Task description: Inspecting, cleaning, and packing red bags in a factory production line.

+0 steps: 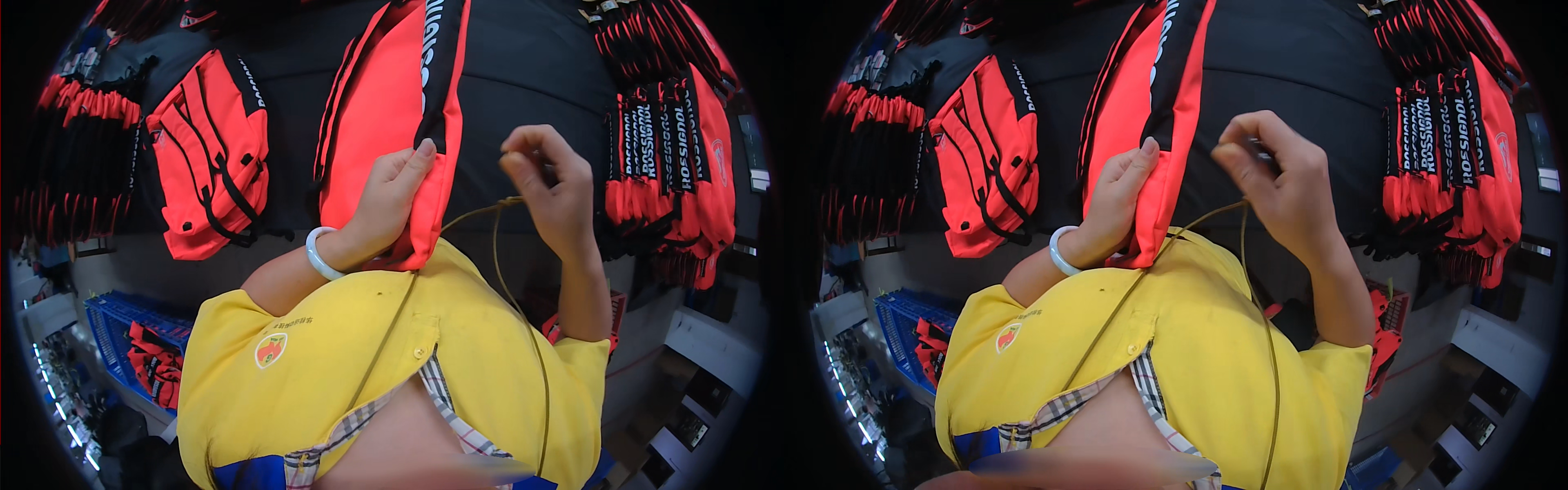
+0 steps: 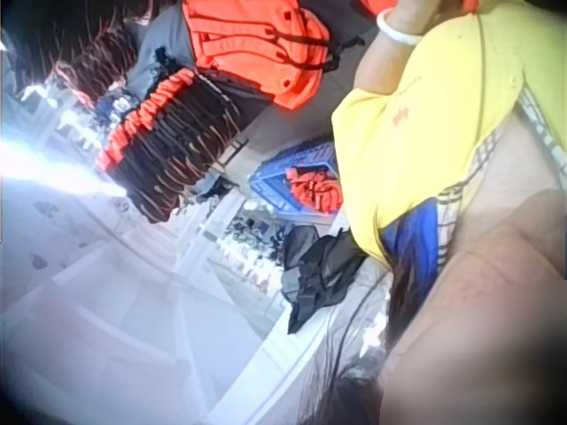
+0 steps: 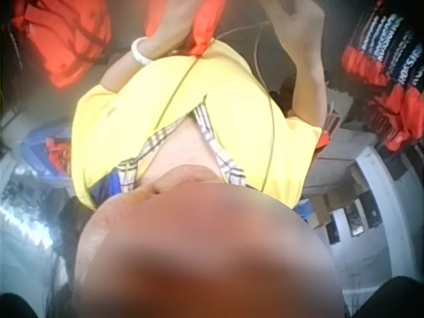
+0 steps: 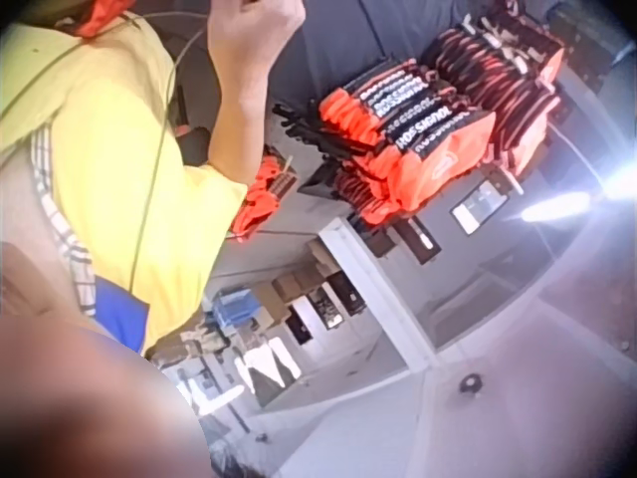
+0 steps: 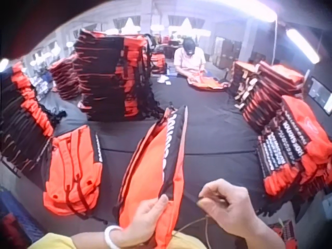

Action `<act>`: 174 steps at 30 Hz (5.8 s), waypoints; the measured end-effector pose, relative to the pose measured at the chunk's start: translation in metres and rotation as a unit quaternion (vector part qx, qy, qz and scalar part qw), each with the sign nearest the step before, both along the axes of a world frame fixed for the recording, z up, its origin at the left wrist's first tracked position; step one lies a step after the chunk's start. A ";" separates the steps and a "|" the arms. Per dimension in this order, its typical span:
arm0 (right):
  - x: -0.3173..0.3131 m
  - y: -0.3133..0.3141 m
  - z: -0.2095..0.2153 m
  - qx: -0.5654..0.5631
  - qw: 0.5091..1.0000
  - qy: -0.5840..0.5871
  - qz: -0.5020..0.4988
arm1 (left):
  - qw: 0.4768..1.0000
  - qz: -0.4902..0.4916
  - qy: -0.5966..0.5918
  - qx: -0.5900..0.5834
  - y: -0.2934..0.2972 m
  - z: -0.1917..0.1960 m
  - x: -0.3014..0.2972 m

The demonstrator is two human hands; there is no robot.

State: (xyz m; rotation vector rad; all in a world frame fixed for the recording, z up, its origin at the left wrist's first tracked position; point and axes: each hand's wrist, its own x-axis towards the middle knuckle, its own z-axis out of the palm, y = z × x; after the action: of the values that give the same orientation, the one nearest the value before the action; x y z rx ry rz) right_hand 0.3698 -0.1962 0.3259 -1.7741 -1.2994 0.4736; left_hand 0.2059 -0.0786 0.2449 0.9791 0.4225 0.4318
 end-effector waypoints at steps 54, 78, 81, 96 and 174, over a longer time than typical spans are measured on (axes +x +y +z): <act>-0.021 0.009 0.029 -0.002 0.871 -0.468 0.148 | 0.998 0.054 -0.002 0.025 -0.010 0.004 -0.005; 0.011 -0.011 -0.003 -0.070 0.928 0.247 0.269 | 0.999 0.035 -0.009 -0.033 -0.007 0.001 -0.007; -0.006 -0.009 0.004 -0.036 0.995 -0.036 0.086 | 0.999 0.027 -0.035 -0.015 -0.007 -0.001 -0.005; -0.015 0.000 0.003 0.030 0.922 -0.380 0.074 | 0.996 0.039 -0.038 -0.069 -0.005 0.005 -0.001; -0.032 0.012 0.022 -0.053 0.882 -0.459 0.090 | 0.997 0.065 -0.022 -0.020 -0.006 -0.002 0.007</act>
State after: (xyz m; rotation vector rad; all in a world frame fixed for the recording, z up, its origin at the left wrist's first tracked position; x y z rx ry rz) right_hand 0.3379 -0.1843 0.3481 -2.0590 -2.1197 -0.2767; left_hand 0.2131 -0.0849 0.2430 0.9036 0.4547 0.5595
